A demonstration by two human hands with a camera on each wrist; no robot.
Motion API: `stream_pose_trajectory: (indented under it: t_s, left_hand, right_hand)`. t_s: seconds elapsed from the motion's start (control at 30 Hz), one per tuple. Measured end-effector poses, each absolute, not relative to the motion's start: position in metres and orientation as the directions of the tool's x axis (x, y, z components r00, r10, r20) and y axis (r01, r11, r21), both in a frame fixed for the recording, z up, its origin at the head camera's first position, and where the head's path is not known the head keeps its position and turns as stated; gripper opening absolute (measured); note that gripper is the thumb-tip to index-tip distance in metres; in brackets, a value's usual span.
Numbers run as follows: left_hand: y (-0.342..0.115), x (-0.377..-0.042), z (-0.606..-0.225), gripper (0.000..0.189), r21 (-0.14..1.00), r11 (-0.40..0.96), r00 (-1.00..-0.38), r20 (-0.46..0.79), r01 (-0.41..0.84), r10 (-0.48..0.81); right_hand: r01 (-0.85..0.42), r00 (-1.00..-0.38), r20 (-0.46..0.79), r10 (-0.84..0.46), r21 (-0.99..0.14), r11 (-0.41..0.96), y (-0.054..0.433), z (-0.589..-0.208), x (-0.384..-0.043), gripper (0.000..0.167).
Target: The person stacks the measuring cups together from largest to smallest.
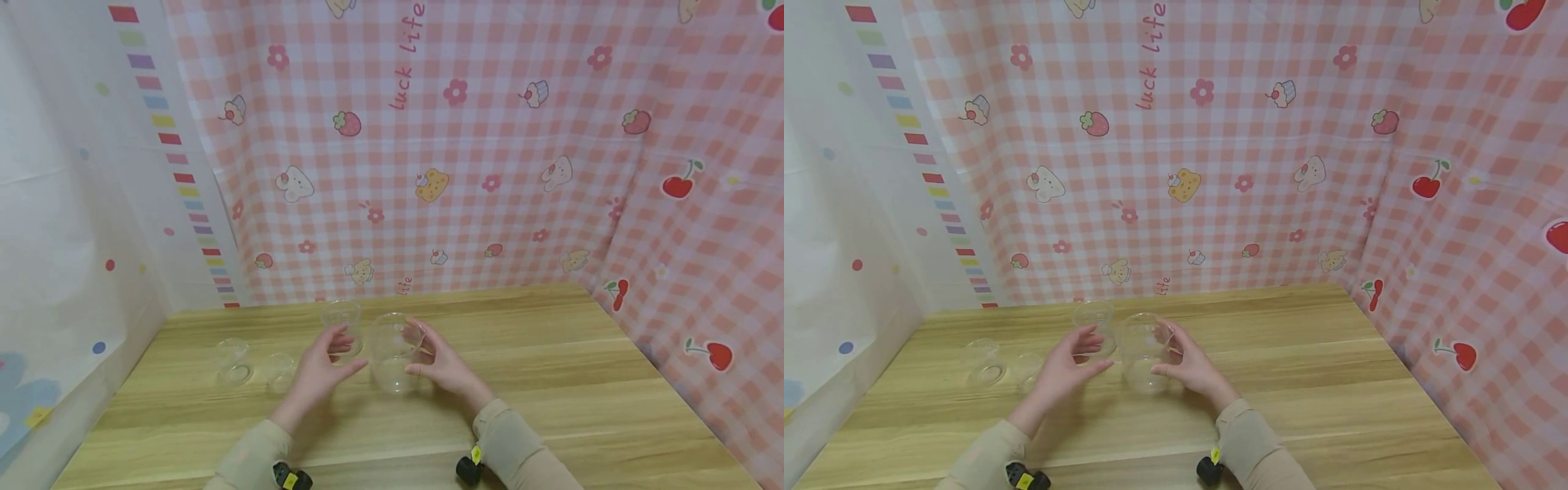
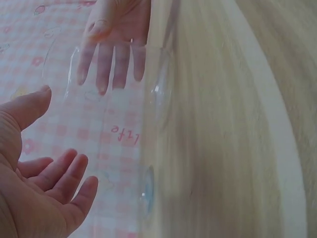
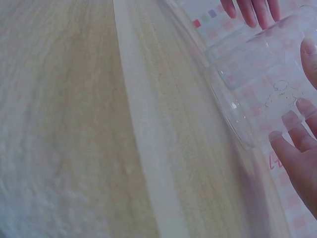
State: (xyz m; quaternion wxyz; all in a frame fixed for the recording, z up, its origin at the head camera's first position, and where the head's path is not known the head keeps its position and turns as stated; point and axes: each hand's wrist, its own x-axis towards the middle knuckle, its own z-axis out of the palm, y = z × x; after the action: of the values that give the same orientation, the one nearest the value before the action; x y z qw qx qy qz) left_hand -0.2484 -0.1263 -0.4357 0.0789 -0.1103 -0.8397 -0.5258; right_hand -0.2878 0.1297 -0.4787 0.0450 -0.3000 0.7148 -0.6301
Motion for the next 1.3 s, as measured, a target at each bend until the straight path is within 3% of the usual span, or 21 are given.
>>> stream_pose_trajectory:
  t_s: [0.43, 0.87, 1.3]
  left_hand:
    - [-0.148, -0.255, -0.420, 0.064, 0.844, 0.469, -0.964, 0.252, 0.260, 0.081]
    - [-0.162, -0.271, -0.396, 0.066, 0.705, 0.656, -0.959, 0.260, 0.271, 0.116]
    - [-0.159, -0.286, -0.379, 0.063, 0.630, 0.723, -0.950, 0.289, 0.282, 0.119]
  right_hand:
    - [-0.400, -0.795, 0.347, -0.497, -0.916, 0.001, 0.130, -0.481, -0.290, 0.084]
    - [-0.394, -0.799, 0.356, -0.484, -0.919, -0.024, 0.129, -0.481, -0.289, 0.084]
    - [-0.396, -0.804, 0.342, -0.486, -0.918, 0.011, 0.130, -0.483, -0.290, 0.085]
